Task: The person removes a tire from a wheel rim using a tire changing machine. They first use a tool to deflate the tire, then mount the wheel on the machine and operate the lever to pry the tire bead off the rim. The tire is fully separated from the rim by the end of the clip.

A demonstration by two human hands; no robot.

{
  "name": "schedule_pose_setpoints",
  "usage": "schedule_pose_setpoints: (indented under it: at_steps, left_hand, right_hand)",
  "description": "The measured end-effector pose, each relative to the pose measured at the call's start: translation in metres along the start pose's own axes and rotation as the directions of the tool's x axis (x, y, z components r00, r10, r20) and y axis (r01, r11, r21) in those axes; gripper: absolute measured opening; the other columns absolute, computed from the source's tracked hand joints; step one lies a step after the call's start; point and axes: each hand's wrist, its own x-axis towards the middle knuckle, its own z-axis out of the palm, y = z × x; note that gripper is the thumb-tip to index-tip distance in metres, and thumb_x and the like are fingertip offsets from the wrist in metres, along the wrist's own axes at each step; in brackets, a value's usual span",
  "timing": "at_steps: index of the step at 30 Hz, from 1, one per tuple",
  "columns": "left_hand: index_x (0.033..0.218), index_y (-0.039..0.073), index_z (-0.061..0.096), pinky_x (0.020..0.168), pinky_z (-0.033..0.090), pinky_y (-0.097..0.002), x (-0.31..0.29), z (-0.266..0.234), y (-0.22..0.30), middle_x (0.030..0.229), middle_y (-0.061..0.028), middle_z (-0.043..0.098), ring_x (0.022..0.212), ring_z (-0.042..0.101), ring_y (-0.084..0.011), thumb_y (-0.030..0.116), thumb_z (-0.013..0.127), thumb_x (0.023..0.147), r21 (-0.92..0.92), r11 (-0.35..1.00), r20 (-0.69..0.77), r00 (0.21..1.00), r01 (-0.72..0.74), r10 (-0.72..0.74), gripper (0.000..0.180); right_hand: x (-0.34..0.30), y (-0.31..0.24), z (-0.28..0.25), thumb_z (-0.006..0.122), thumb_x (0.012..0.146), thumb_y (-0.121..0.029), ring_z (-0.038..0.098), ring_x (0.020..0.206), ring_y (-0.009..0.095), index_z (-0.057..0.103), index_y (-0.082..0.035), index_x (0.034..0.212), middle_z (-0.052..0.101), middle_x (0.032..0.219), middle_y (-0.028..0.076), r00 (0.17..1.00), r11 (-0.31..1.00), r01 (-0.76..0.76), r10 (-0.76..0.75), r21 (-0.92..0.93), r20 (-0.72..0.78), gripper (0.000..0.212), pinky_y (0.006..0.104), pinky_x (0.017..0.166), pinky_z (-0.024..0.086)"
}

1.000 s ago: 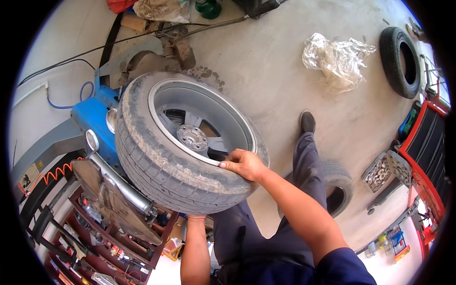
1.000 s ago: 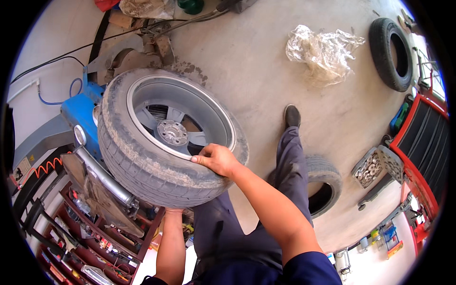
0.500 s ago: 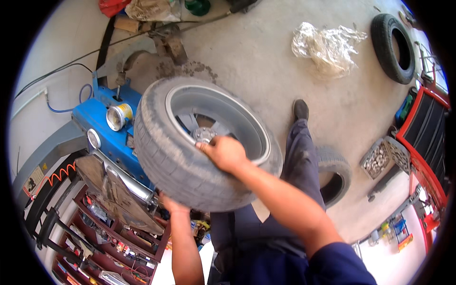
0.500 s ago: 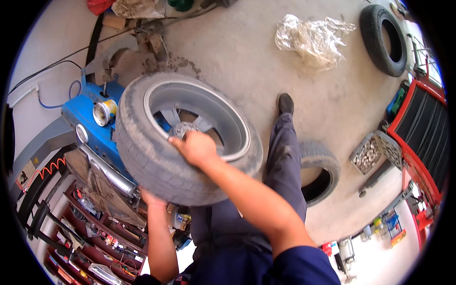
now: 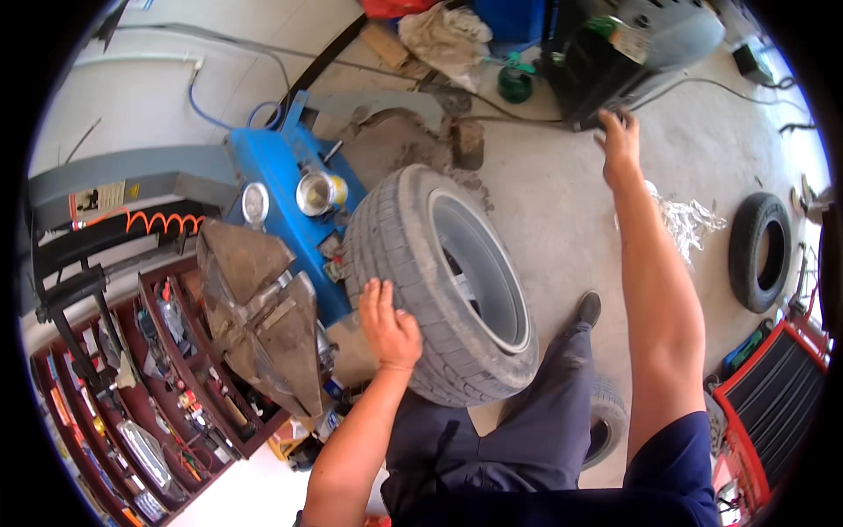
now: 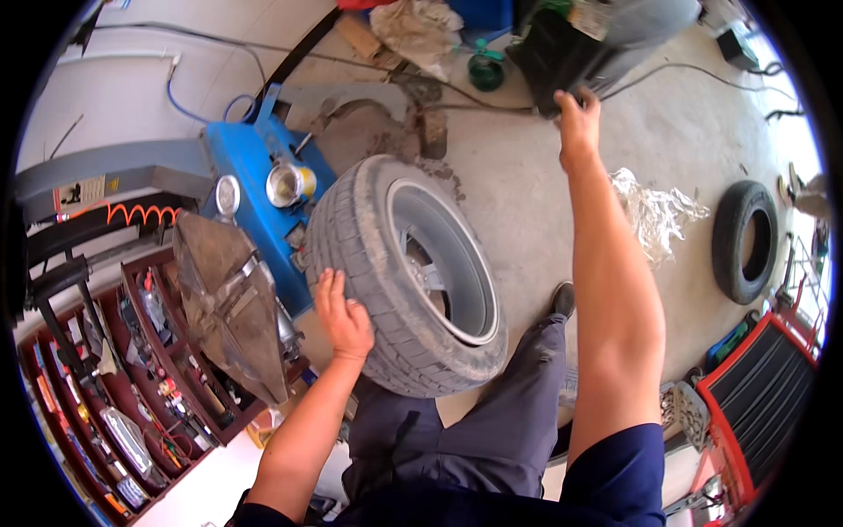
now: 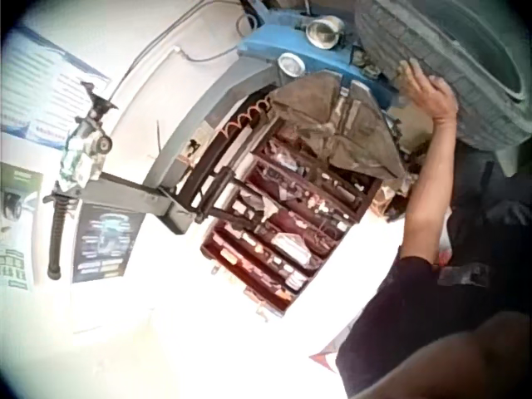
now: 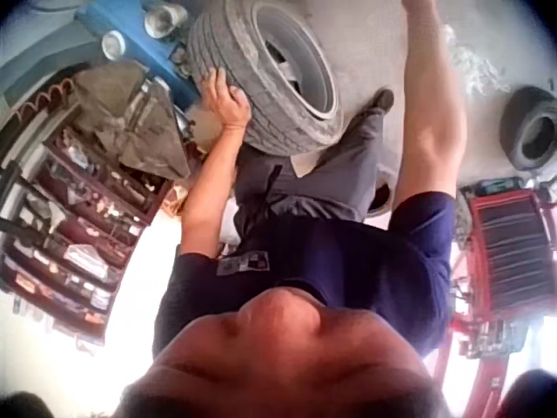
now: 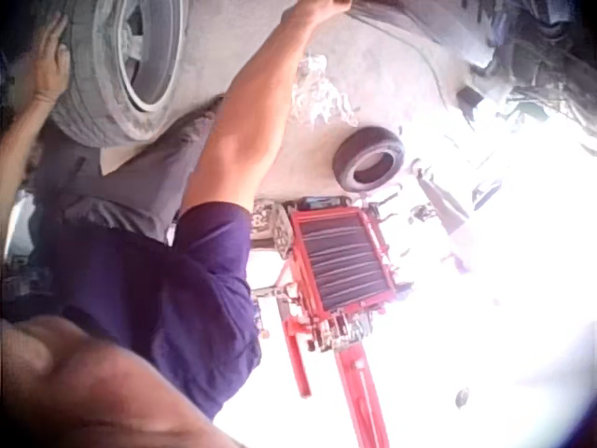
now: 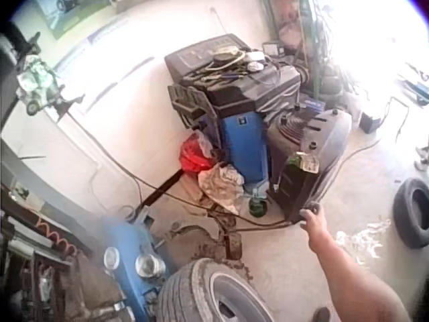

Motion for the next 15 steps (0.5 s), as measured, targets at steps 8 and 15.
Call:
schedule_pose_setpoints:
  at_steps: [8,15]
  left_hand:
    - [0.136,-0.005,0.056,0.118,0.030,-0.0583,0.010,0.004,-0.004,0.143,-0.0285,0.052,0.137,0.045,-0.0479,0.011,0.049,0.086,-0.018,0.999,0.019,0.999,0.050,-0.050,0.053]
    - [0.138,-0.004,0.053,0.118,0.030,-0.0598,0.013,0.003,-0.007,0.145,-0.0290,0.050,0.137,0.044,-0.0482,0.010,0.050,0.083,-0.005,0.998,0.060,0.997,0.057,-0.057,0.057]
  right_hand:
    - [-0.086,-0.063,0.241,0.068,0.091,-0.028,0.068,0.095,0.036,0.064,-0.006,0.110,0.070,0.107,0.020,0.715,0.248,0.691,-0.372,-0.679,0.592,0.029,0.0436,0.085,0.053]
    - [-0.094,-0.071,0.255,0.064,0.093,-0.027,0.066,0.105,0.039,0.060,-0.008,0.121,0.064,0.117,0.019,0.642,0.033,0.764,-0.142,-0.644,0.754,0.034,0.0476,0.089,0.056]
